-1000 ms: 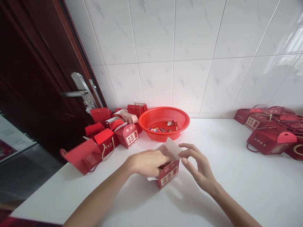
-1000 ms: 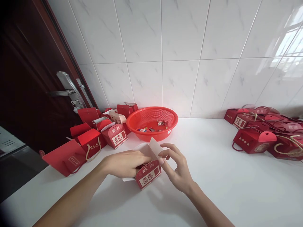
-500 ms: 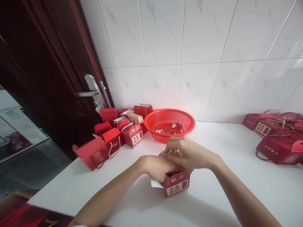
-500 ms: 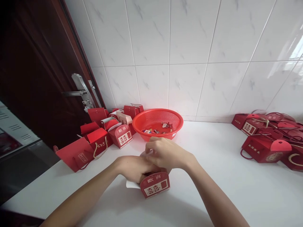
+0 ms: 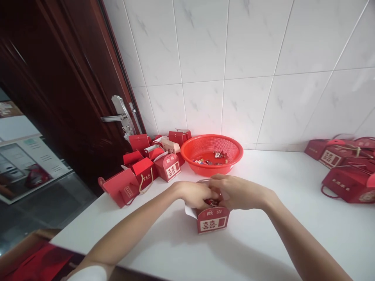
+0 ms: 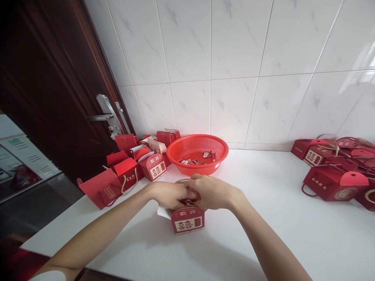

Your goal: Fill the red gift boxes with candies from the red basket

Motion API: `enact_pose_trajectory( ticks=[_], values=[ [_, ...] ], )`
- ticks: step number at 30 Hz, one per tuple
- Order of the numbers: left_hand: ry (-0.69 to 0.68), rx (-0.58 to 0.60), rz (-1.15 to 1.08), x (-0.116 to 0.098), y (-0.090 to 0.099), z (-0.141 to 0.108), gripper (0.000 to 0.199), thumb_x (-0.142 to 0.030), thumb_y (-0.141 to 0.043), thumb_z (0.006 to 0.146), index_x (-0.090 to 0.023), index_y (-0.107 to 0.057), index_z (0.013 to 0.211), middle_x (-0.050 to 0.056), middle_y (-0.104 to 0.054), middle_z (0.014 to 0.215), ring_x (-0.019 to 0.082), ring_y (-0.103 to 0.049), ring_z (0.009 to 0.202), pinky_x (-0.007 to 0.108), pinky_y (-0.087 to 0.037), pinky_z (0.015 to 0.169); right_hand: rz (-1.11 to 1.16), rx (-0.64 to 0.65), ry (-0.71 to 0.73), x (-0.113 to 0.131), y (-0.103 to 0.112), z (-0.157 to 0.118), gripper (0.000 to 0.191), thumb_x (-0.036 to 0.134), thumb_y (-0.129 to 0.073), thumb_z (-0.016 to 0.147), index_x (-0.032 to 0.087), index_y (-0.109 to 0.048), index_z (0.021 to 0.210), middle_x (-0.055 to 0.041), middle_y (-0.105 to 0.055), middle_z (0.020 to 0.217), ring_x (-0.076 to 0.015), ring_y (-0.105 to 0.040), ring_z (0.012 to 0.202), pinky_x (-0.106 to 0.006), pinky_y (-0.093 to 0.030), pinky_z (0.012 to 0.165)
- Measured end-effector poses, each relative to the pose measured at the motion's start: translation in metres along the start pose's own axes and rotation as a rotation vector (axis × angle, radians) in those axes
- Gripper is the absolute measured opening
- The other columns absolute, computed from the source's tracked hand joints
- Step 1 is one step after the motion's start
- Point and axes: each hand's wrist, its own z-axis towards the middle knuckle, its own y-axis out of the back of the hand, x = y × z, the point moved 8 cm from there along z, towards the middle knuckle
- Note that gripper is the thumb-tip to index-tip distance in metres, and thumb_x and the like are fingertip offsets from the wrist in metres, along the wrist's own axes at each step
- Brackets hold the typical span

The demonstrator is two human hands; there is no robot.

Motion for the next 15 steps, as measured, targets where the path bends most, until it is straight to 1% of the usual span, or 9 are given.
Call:
enact_pose_trajectory(
  ticks=[4,7,9,11,13,15],
  values=[
    [0.023,-0.003,0.020,0.002,0.001,0.007,0.029,-0.029,-0.060,0.088,-0.022,-0.066,0.115,0.007,-0.072,0.116,0.028,-0.064,0.105,0.031,-0.048,0.075,-0.003,-0.030,-0.019,-0.003,0.002,-0.002,0.024,0.001,-0.064,0.067,0.021,-0.057,0.075,-0.0010,-0.060,0.083,-0.0122,-0.055,0.058,-0.022,-0.030,0.041],
    [0.052,-0.001,0.031,0.005,-0.004,0.012,0.035,-0.030,-0.064,0.085,-0.022,-0.066,0.119,0.008,-0.070,0.122,0.030,-0.063,0.111,0.033,-0.049,0.075,-0.024,-0.042,-0.008,-0.003,0.003,-0.002,0.022,0.001,-0.065,0.067,0.021,-0.060,0.076,-0.0010,-0.060,0.083,-0.0122,-0.055,0.059,-0.022,-0.031,0.042],
    [0.061,0.011,0.029,0.005,-0.008,0.012,0.036,-0.030,-0.065,0.084,-0.022,-0.067,0.119,0.009,-0.070,0.122,0.030,-0.063,0.110,0.033,-0.049,0.076,-0.035,-0.022,-0.015,-0.003,0.003,-0.002,0.024,0.002,-0.066,0.068,0.021,-0.064,0.081,-0.0016,-0.060,0.087,-0.0116,-0.055,0.059,-0.021,-0.032,0.042],
    [0.065,0.024,0.011,0.004,-0.010,0.009,0.034,-0.032,-0.063,0.086,-0.023,-0.067,0.119,0.008,-0.071,0.121,0.030,-0.064,0.108,0.033,-0.049,0.072,-0.018,-0.010,-0.021,-0.003,0.004,-0.004,0.028,0.003,-0.069,0.068,0.021,-0.069,0.090,-0.0023,-0.060,0.094,-0.0107,-0.055,0.059,-0.021,-0.031,0.042],
    [0.059,0.004,-0.016,0.002,-0.006,0.003,0.035,-0.034,-0.061,0.087,-0.025,-0.067,0.121,0.008,-0.070,0.121,0.030,-0.064,0.108,0.032,-0.048,0.070,0.025,-0.003,-0.030,-0.003,0.005,-0.006,0.036,0.004,-0.073,0.067,0.023,-0.070,0.098,-0.0028,-0.060,0.100,-0.0110,-0.057,0.062,-0.021,-0.032,0.043],
    [0.051,-0.050,-0.052,0.001,0.001,-0.003,0.037,-0.033,-0.061,0.086,-0.026,-0.067,0.122,0.007,-0.069,0.122,0.029,-0.064,0.108,0.032,-0.048,0.071,0.079,0.007,-0.041,-0.004,0.008,-0.008,0.042,0.006,-0.076,0.067,0.024,-0.071,0.104,-0.0030,-0.060,0.103,-0.0132,-0.060,0.068,-0.021,-0.035,0.046]
  ],
)
